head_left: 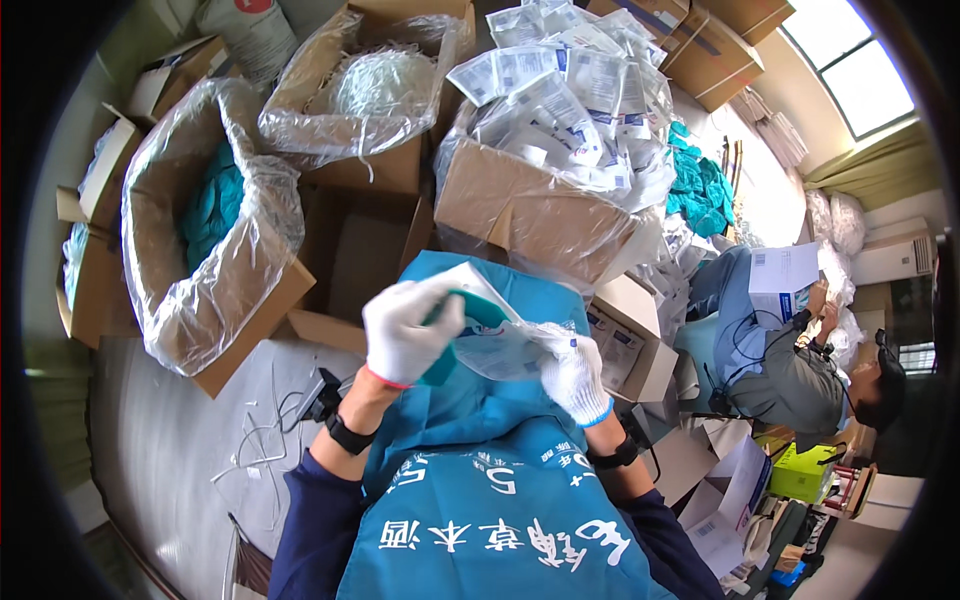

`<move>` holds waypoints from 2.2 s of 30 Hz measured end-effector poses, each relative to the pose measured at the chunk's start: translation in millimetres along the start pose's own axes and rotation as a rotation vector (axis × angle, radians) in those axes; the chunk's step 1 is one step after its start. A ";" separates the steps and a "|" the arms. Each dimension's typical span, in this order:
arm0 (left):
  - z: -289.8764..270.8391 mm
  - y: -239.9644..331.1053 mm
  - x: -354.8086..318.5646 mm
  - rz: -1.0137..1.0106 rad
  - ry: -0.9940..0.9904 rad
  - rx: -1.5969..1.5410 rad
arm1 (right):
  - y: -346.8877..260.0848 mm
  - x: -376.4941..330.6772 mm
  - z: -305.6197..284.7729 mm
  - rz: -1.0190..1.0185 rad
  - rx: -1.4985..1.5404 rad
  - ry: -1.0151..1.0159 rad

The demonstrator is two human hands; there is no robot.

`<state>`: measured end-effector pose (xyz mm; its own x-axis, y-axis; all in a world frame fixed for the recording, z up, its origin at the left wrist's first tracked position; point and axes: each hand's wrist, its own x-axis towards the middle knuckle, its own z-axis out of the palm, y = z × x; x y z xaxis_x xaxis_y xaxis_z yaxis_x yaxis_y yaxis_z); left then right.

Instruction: The person repeatedly unpacks teal face masks from small plastic wrappers and places them into a large teal drawstring bag. The person handles the masks one at a time, removing the packaging and depositing the masks into the bag throughout the clip.

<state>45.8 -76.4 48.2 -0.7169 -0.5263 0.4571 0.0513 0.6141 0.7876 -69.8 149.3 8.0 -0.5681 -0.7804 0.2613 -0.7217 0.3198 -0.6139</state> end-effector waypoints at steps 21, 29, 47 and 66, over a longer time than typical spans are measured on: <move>-3.1 -34.4 23.3 -0.413 0.197 -0.189 | 163.8 320.4 48.3 -0.224 -0.383 0.113; -5.8 -52.1 34.1 -0.361 0.110 -0.181 | 176.6 400.8 107.6 0.199 -0.554 -0.814; 8.3 -37.6 35.4 -0.826 0.161 -0.786 | 23.9 163.3 -4.5 0.072 1.175 -0.205; 23.1 5.1 -13.2 -0.726 -0.094 -1.105 | -20.7 24.7 -18.8 0.263 0.918 0.363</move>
<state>39.5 -52.7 36.6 -0.8645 -0.4597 -0.2031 0.1416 -0.6104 0.7793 -76.3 133.5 41.1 -0.8605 -0.4864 0.1517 -0.0613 -0.1966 -0.9786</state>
